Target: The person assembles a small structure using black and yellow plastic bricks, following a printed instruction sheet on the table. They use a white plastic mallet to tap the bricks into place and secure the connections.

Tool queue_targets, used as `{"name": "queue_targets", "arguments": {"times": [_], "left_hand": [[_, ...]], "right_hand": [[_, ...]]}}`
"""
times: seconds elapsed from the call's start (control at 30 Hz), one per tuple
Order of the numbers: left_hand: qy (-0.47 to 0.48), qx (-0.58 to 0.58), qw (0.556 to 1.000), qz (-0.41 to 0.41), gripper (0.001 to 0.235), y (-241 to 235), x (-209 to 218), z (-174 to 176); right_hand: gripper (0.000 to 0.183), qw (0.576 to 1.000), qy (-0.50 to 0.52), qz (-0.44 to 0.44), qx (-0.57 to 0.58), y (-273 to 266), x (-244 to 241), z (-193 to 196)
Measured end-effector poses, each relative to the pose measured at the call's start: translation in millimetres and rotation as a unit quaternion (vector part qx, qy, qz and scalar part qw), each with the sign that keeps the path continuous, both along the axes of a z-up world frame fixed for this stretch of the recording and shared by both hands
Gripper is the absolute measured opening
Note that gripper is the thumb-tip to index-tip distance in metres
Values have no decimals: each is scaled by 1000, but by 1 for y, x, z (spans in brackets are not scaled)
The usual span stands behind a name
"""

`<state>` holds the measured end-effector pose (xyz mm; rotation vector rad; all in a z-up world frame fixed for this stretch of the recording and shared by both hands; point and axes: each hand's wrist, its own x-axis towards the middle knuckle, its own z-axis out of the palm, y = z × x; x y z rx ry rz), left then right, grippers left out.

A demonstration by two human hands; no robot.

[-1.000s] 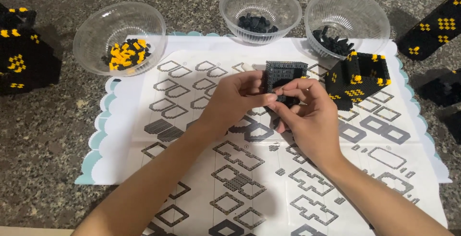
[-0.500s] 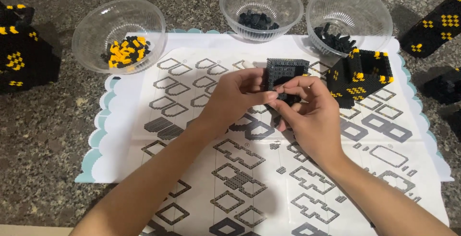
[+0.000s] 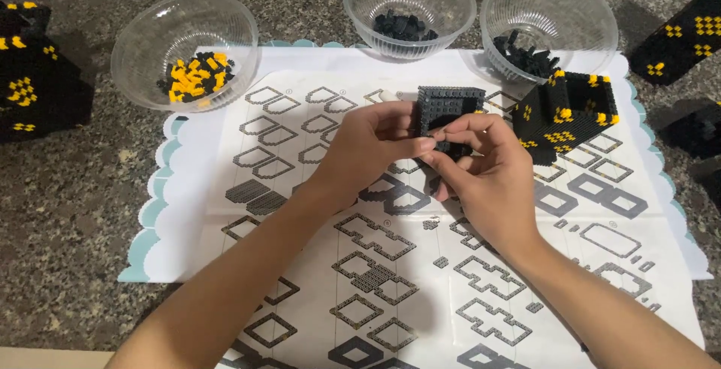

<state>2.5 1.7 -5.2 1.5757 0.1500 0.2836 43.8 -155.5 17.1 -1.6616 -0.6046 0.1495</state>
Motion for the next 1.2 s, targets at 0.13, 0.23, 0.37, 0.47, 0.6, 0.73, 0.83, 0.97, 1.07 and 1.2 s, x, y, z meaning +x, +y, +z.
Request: {"name": "queue_targets", "arguments": {"times": [0.13,0.23,0.37,0.47,0.6,0.73,0.83,0.97,1.07,1.2], "left_hand": [[-8,-24,1000,-1,33,-3,-1,3],[-10,-22,1000,-6,33,1,-1,2],[45,-19,999,-20,34,2,-7,21],[81,-69,994,-7,32,4,2,2],[92,-72,993,1,32,3,0,4],[75,-69,995,-17,32,5,-2,2],[58,-36,997,-32,34,2,-9,20],[33,-5,999,-27,35,0,-10,23],[11,7,999,-38,33,6,2,-1],[18,14,999,-28,31,4,2,2]], "right_hand": [[28,1000,-1,-1,3,1,0,0],[29,1000,-3,1,6,1,1,0],[31,1000,-3,2,12,0,1,-2],[31,1000,7,-1,6,0,0,3],[31,1000,8,1,4,0,1,3],[31,1000,11,0,3,1,1,2],[31,1000,8,3,3,0,1,1],[32,1000,-2,8,5,0,1,2],[35,1000,-9,12,1,-1,1,1],[36,1000,-12,12,-5,-1,0,2]]}}
